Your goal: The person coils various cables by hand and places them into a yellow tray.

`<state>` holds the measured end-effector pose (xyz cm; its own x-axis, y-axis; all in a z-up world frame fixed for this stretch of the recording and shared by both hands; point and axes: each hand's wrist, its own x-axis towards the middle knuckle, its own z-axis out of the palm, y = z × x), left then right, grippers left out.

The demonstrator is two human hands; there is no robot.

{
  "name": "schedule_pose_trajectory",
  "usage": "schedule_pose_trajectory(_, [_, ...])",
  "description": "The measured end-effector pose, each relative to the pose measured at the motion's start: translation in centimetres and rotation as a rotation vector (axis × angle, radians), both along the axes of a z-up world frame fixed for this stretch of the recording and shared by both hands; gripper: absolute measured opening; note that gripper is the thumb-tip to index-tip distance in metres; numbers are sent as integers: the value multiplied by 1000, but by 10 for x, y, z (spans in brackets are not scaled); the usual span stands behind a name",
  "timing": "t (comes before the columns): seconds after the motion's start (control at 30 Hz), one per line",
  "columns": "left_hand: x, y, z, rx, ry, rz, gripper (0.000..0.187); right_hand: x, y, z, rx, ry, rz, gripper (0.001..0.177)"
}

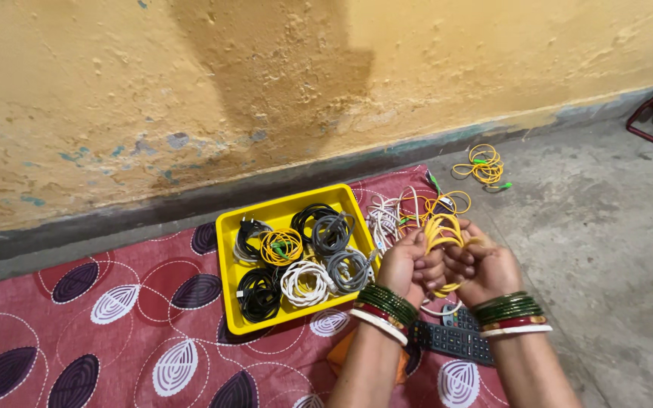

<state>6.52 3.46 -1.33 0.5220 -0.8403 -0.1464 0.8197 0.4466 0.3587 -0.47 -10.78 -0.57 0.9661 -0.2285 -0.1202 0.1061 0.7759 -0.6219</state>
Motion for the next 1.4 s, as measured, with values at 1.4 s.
schedule_pose_trajectory(1.4, [-49,35,77,772,-797,165,45,-74,79,120,-1531,382,-530,15])
